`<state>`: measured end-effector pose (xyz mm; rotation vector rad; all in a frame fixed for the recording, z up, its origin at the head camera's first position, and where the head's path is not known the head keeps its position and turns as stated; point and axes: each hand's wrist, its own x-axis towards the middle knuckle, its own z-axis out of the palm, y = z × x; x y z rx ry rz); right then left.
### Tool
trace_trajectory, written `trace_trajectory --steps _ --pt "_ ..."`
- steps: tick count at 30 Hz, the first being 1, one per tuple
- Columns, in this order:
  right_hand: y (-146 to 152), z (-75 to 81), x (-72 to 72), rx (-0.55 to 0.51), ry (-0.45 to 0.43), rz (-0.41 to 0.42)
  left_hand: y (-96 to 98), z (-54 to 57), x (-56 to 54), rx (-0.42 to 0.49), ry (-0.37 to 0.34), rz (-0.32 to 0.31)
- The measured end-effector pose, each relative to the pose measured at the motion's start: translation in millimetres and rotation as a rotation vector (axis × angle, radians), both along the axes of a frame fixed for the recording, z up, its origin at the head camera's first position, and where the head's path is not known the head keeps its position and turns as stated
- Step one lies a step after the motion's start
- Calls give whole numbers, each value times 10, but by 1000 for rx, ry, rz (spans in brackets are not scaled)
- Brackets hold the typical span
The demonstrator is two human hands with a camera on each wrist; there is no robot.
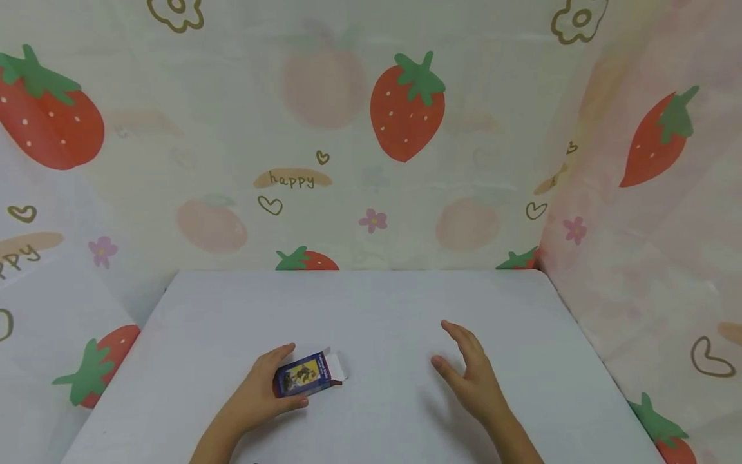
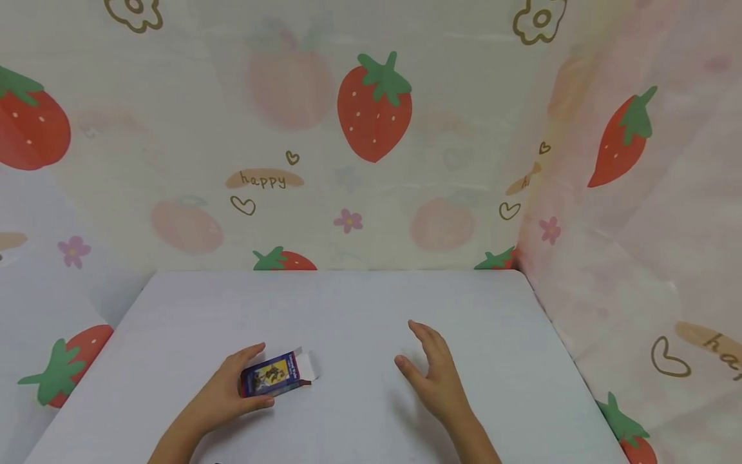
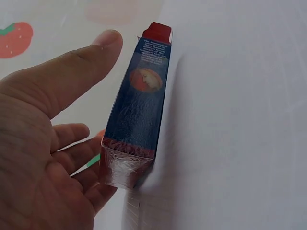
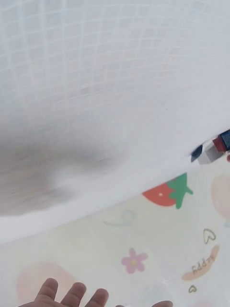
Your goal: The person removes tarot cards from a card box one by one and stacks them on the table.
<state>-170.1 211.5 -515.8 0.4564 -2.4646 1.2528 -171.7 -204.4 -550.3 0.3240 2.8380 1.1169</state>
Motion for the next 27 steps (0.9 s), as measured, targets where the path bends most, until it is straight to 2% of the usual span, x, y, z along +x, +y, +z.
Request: trace_trajectory --steps 8,16,27 --pt "-136 3 -28 -8 -13 30 -9 -55 -16 10 4 -7" --pt "-293 10 -52 2 3 67 -24 -160 -17 3 93 -19" --pt "-442 -20 -47 16 13 96 -7 -190 13 9 88 10"
